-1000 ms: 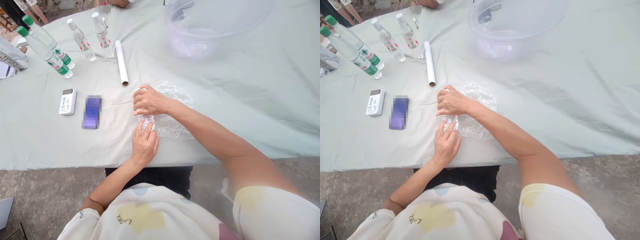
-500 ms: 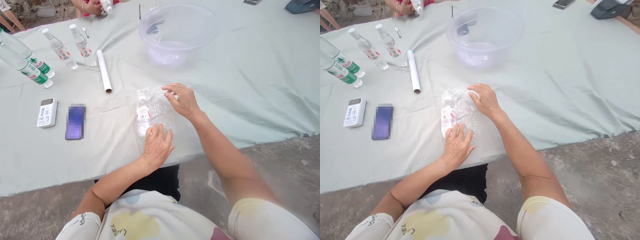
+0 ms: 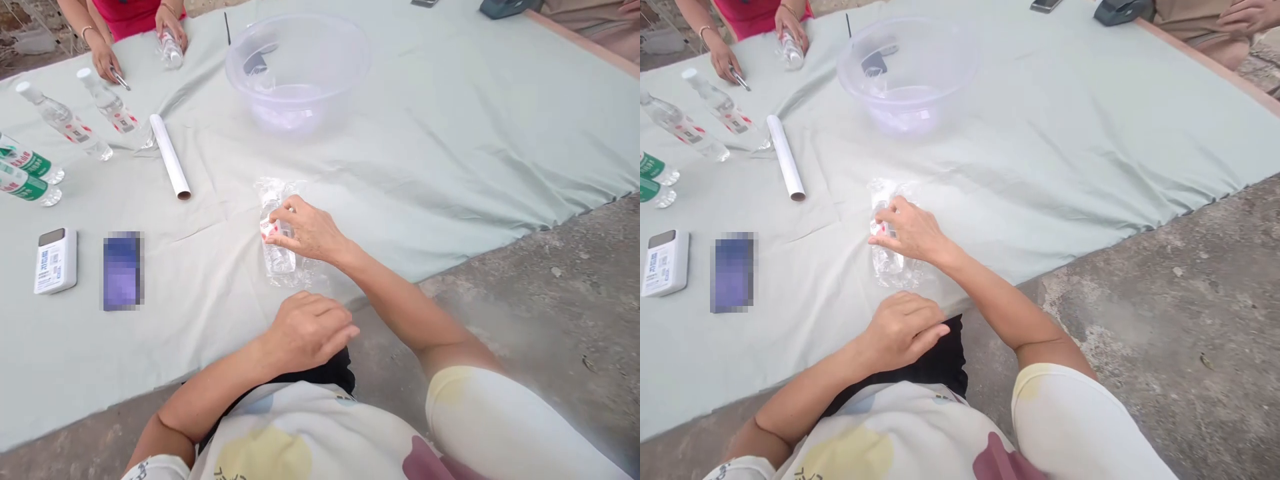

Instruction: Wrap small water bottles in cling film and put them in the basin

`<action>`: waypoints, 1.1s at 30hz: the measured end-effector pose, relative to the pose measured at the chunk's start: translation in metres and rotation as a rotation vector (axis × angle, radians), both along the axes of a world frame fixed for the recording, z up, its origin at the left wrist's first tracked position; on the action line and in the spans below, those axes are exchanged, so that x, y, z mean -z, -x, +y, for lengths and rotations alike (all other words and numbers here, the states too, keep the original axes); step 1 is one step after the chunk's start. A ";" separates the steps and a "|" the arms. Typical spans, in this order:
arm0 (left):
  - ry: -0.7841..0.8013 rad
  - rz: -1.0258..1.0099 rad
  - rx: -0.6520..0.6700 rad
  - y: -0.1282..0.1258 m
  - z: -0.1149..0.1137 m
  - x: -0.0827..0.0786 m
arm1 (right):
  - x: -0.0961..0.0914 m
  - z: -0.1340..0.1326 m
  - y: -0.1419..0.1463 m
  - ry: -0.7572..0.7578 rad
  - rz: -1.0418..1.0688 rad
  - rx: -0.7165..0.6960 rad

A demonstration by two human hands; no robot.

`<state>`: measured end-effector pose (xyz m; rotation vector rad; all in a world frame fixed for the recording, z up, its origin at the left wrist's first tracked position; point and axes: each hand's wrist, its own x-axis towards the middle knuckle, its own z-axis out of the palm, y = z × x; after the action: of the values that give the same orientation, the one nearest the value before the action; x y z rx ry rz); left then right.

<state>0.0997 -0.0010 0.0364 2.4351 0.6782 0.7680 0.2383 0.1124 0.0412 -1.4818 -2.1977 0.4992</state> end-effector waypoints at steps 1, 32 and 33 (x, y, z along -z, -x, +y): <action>0.003 -0.085 -0.141 0.011 0.004 -0.003 | 0.004 -0.004 -0.006 -0.001 0.026 0.043; 1.332 -0.877 -0.375 0.013 0.069 0.010 | 0.028 -0.049 0.008 0.457 0.814 0.334; 1.325 -0.904 -0.356 0.025 0.068 0.007 | 0.023 -0.045 0.014 0.424 0.762 0.284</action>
<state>0.0748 0.0674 0.0295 0.6761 0.8252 0.9699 0.2245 0.0670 0.0181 -1.4337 -1.3156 1.2404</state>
